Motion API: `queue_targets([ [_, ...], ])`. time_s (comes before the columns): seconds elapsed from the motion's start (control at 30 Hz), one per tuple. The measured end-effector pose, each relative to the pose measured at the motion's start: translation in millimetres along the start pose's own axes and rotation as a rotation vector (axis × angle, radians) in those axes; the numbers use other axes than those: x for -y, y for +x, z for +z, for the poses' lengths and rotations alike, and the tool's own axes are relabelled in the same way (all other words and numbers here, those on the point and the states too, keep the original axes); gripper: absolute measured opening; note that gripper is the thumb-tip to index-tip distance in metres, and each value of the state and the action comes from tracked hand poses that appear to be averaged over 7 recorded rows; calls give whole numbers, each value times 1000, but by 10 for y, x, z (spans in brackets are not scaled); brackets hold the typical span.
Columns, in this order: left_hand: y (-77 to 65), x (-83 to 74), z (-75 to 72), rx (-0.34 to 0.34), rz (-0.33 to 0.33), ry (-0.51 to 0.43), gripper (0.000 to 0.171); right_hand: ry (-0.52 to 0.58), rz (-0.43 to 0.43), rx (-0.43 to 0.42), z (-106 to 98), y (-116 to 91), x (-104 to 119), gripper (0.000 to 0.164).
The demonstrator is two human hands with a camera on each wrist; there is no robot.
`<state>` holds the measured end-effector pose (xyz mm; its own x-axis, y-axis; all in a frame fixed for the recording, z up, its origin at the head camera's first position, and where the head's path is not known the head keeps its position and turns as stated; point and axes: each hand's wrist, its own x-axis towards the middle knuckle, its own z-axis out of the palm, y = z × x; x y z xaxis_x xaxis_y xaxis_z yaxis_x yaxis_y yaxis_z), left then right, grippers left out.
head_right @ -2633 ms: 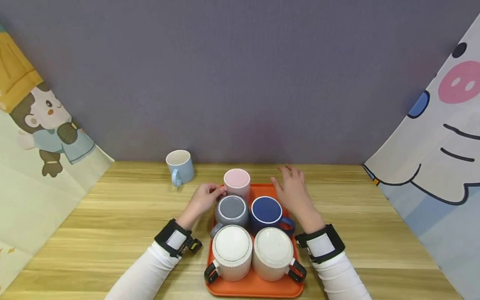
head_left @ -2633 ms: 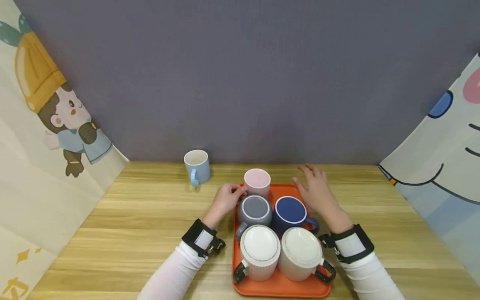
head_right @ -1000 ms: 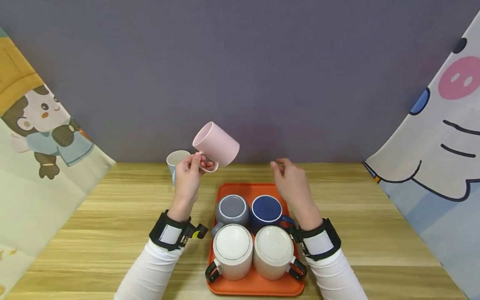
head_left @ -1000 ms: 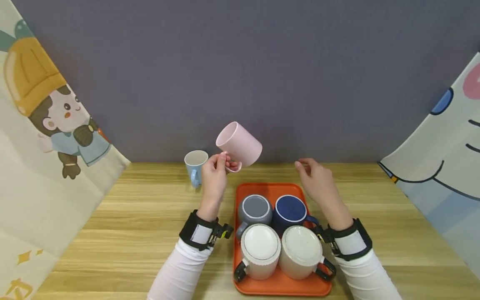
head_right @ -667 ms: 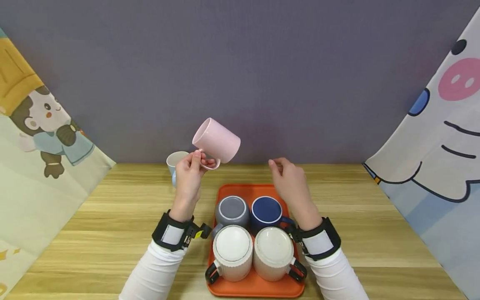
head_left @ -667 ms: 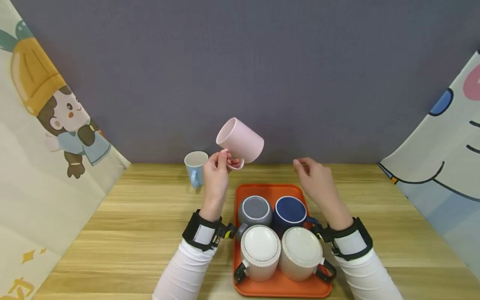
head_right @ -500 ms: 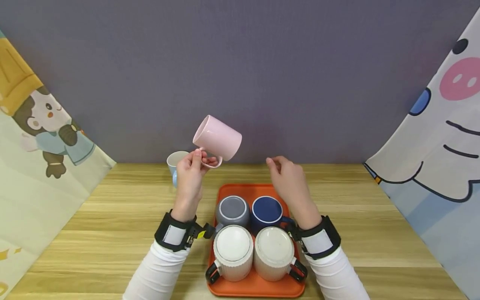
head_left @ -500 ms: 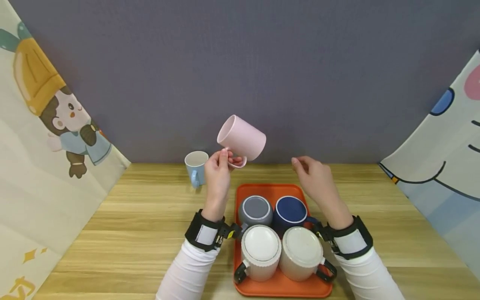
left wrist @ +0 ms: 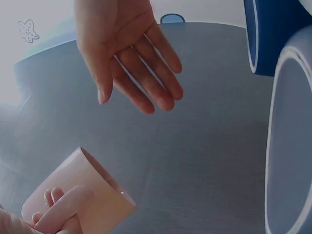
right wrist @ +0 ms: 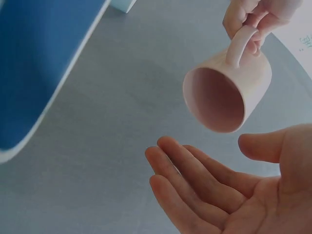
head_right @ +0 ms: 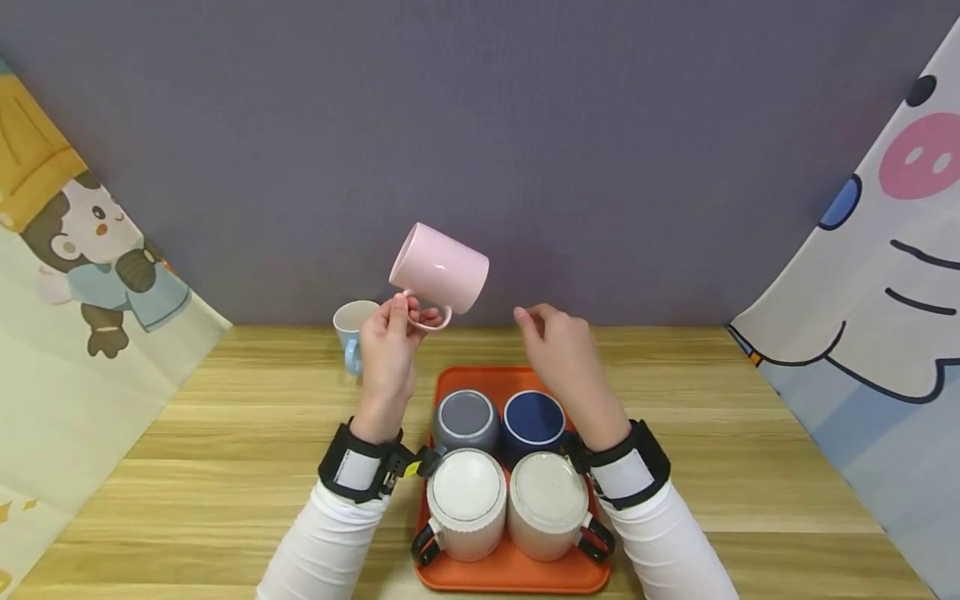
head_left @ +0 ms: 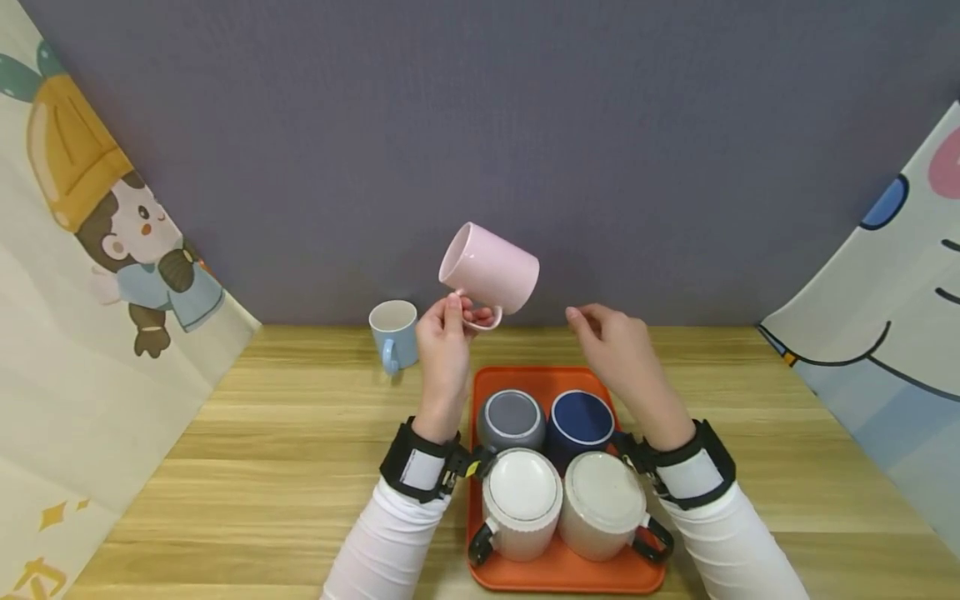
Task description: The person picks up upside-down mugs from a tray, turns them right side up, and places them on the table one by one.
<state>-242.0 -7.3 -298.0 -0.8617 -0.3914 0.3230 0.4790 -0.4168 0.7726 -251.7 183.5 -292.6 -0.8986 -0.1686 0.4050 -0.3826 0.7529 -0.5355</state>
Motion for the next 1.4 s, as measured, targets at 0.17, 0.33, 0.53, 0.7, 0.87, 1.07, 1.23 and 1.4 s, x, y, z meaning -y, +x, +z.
queue_targets([
  [0.17,2,-22,28,-10,3,-21,22,5,-18,8,10,36,102,48],
  [0.33,-6,-29,44,-21,0,-43,23,10,-21,28,52,47,207,46],
  [0.53,-18,-19,72,-28,-12,-65,22,10,-48,27,132,47,315,43],
  [0.7,-33,-2,118,-27,-9,-95,22,6,-81,9,191,45,370,39],
  [0.87,-80,14,174,-31,-24,-124,23,-10,-89,8,248,37,409,42],
  [1.07,-120,35,216,-24,-40,-139,22,6,-106,12,307,29,454,44],
  [1.23,-132,41,237,-33,-55,-152,22,58,-117,-5,325,37,487,42],
  [1.4,-153,48,249,-45,-102,-157,22,317,-26,74,338,75,464,38],
])
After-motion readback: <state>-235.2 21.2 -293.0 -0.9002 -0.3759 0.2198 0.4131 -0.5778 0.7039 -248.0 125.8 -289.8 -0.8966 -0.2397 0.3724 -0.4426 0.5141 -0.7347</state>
